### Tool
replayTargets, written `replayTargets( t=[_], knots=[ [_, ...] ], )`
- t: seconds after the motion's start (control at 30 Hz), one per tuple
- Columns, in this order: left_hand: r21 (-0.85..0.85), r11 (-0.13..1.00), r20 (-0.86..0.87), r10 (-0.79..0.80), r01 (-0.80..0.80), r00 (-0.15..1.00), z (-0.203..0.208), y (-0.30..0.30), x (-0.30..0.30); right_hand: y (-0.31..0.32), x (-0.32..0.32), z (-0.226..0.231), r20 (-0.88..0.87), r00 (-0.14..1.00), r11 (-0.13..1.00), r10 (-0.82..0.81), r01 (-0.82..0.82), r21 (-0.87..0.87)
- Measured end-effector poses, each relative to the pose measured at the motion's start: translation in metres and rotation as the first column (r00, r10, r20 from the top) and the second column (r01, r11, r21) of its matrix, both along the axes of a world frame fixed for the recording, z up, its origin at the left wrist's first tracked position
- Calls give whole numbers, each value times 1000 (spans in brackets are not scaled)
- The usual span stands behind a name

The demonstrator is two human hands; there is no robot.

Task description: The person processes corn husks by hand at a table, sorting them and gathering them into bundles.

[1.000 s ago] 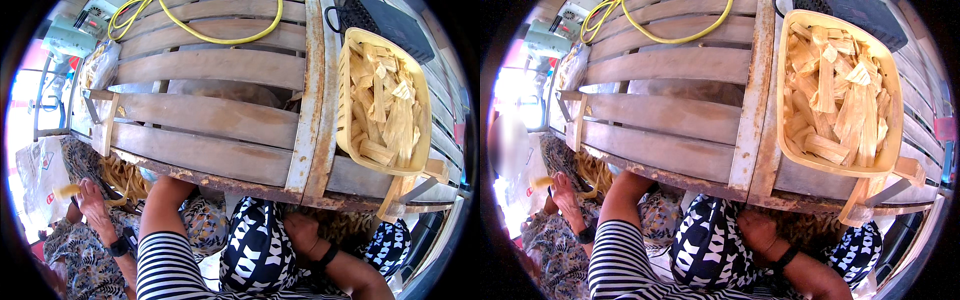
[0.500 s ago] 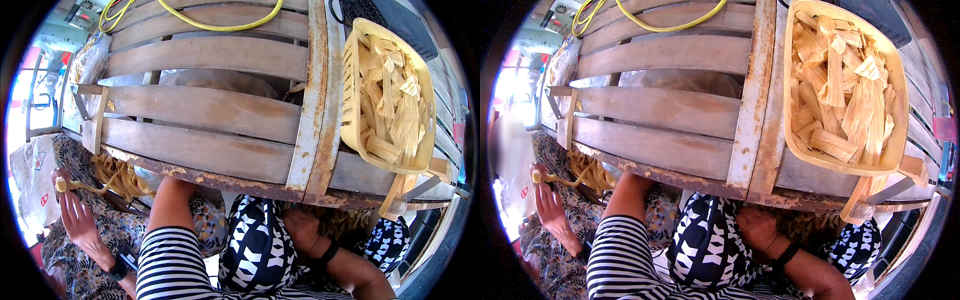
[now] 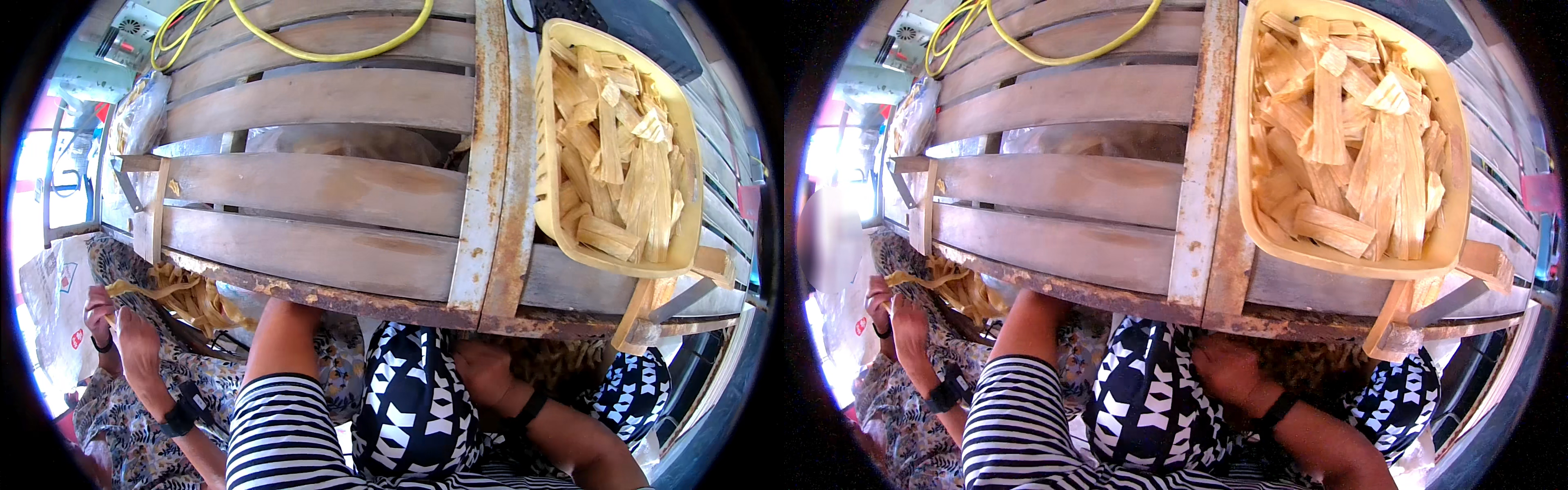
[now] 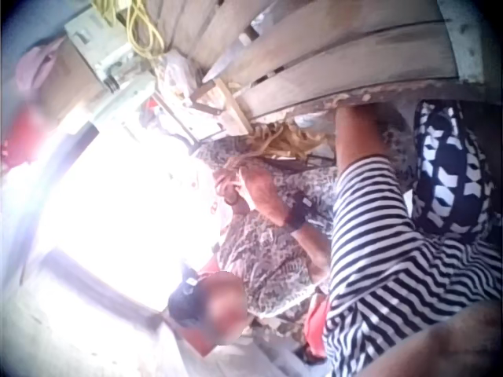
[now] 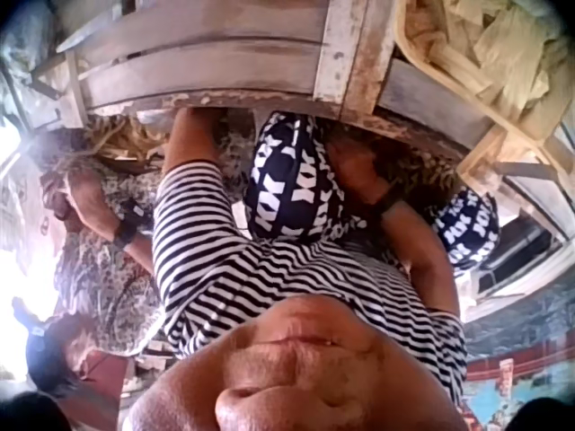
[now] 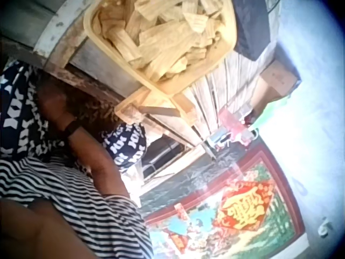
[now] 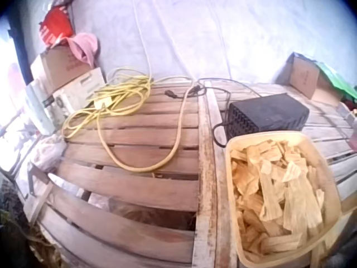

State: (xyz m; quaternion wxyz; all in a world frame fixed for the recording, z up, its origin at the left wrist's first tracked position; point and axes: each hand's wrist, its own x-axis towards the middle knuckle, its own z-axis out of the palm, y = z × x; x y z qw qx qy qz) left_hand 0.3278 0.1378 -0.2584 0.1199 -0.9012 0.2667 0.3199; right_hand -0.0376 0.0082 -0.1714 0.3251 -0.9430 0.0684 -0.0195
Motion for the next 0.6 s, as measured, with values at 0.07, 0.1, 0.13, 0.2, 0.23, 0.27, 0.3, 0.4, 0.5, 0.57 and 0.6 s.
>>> replayTargets(
  t=[0.07, 0.1, 0.13, 0.2, 0.23, 0.27, 0.3, 0.4, 0.5, 0.57, 0.6],
  knots=[
    [1, 1000, 14, -1, 1, 1000, 1, -1, 5, -1, 4, 4, -37, 999, 1000, -15, 14, -6],
    [3, 1000, 12, -1, 1, 1000, 1, 0, 4, -1, 6, 6, -52, 998, 1000, -21, 21, -9],
    [6, 1000, 12, 0, 0, 1000, 0, 2, 2, -1, 5, 6, -50, 999, 1000, -21, 20, -10],
    [9, 1000, 15, 1, -1, 1000, 5, 7, 0, 1, 0, 2, -41, 999, 1000, -21, 21, -11],
    [11, 1000, 22, -2, 2, 1000, 6, 6, 2, 1, -2, 1, -47, 999, 1000, -21, 21, 0],
    [13, 1000, 26, -4, 4, 1000, 10, 10, 2, 0, -3, 0, -55, 998, 1000, -13, 14, 17],
    [17, 1000, 29, 0, 0, 1000, 14, 14, 0, -1, -3, -2, -63, 998, 999, -4, 6, 34],
    [22, 1000, 45, 12, -13, 999, 28, 31, -7, -2, -6, -9, -48, 999, 1000, -26, 26, -5],
    [31, 999, 74, 15, -17, 997, 51, 49, -14, -3, -11, -18, -20, 998, 998, -64, 64, -9],
    [29, 999, 94, 16, -19, 995, 71, 59, -16, -1, -9, -19, 7, 993, 993, -114, 114, 3],
    [30, 999, 104, 16, -19, 994, 79, 65, -18, 0, -8, -12, -22, 990, 990, -142, 142, 4]
  ],
)
